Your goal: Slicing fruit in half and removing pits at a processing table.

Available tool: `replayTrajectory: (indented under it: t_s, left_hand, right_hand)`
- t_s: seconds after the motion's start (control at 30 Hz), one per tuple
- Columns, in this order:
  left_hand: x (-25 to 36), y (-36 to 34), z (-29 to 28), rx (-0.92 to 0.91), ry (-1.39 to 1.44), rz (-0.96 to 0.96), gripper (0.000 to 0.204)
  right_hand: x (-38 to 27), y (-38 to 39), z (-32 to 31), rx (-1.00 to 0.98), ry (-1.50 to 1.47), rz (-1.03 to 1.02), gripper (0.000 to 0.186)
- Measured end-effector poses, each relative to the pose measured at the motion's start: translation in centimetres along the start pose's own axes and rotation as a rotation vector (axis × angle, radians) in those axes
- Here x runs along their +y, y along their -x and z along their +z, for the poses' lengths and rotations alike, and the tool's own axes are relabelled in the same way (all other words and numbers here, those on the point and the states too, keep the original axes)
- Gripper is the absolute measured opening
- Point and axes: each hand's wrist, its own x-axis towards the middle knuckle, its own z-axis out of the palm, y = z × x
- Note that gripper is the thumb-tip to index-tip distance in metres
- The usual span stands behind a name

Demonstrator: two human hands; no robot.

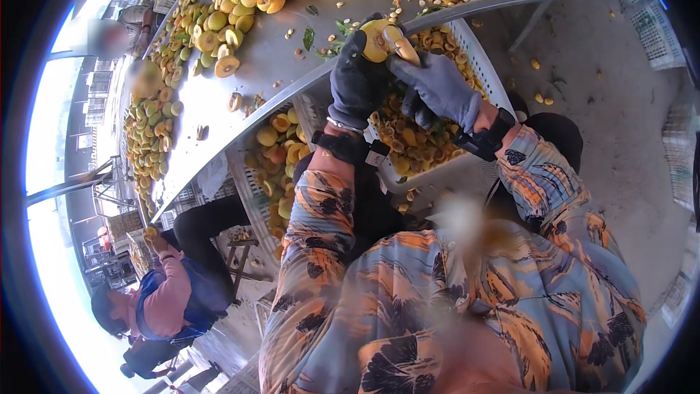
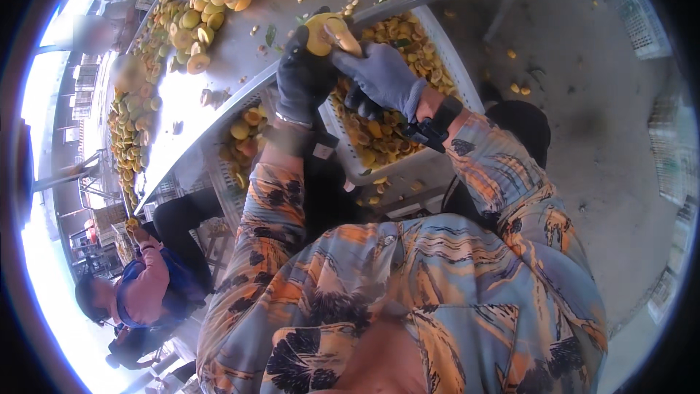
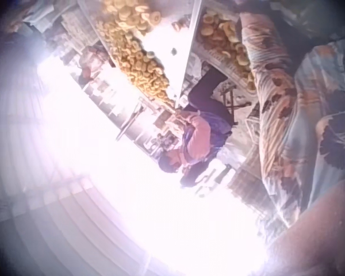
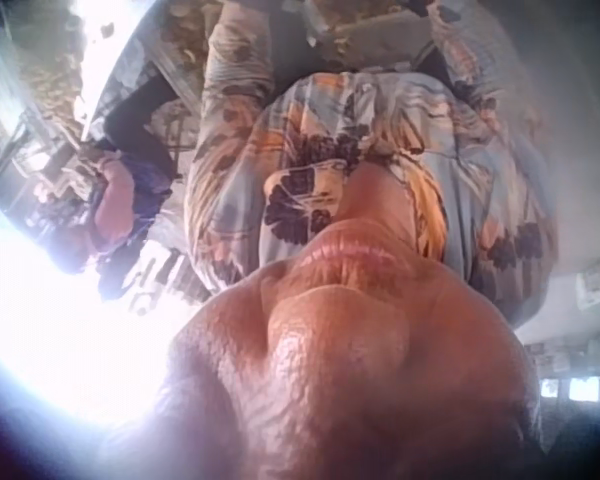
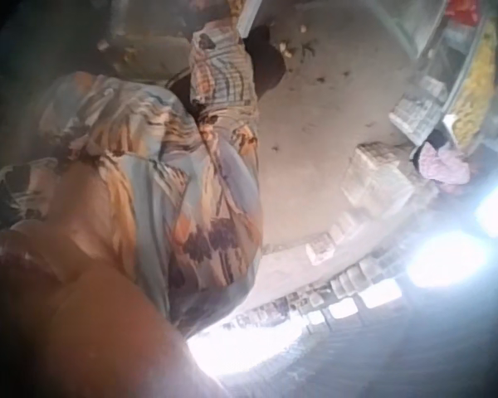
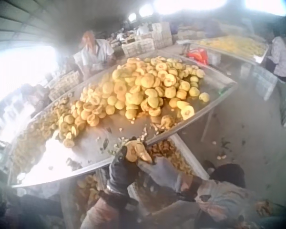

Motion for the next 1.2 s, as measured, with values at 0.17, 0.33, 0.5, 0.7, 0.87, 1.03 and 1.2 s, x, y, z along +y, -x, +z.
replayTrajectory:
  t_s: [0.17, 0.33, 0.5, 0.7, 0.87, 1.03, 1.2]
  left_hand:
    - [0.0, -0.8, 1.1, 0.043, 0.600, -0.203, 0.048]
    - [-0.6, -0.3, 1.7, 0.084, 0.384, -0.129, 0.050]
    - [-0.3, 0.1, 2.9, 0.253, 0.000, -0.010, 0.059]
    - [-0.8, 0.4, 2.8, 0.246, 0.075, -0.005, 0.059]
    - [-1.0, 0.2, 2.1, 0.215, 0.079, 0.085, 0.058]
    - [-0.7, -0.2, 1.5, 0.089, -0.082, 0.080, 0.053]
    - [-3.3, -1.8, 0.2, 0.131, -0.020, 0.152, 0.038]
  right_hand:
    - [0.2, -0.8, -0.1, 0.065, 0.066, 0.001, 0.033]
    - [0.2, -0.2, 0.8, 0.097, 0.229, -0.024, 0.031]
    - [1.5, -0.5, 1.7, 0.106, 0.365, -0.103, 0.031]
    - [5.8, -2.5, 0.3, 0.121, 1.042, -0.667, 0.029]
    - [4.2, -1.4, 1.9, 0.184, 0.624, -0.340, 0.028]
    - [1.3, 0.9, 2.6, 0.051, 0.225, -0.039, 0.028]
    - [0.1, 1.5, 1.6, -0.011, 0.189, 0.088, 0.032]
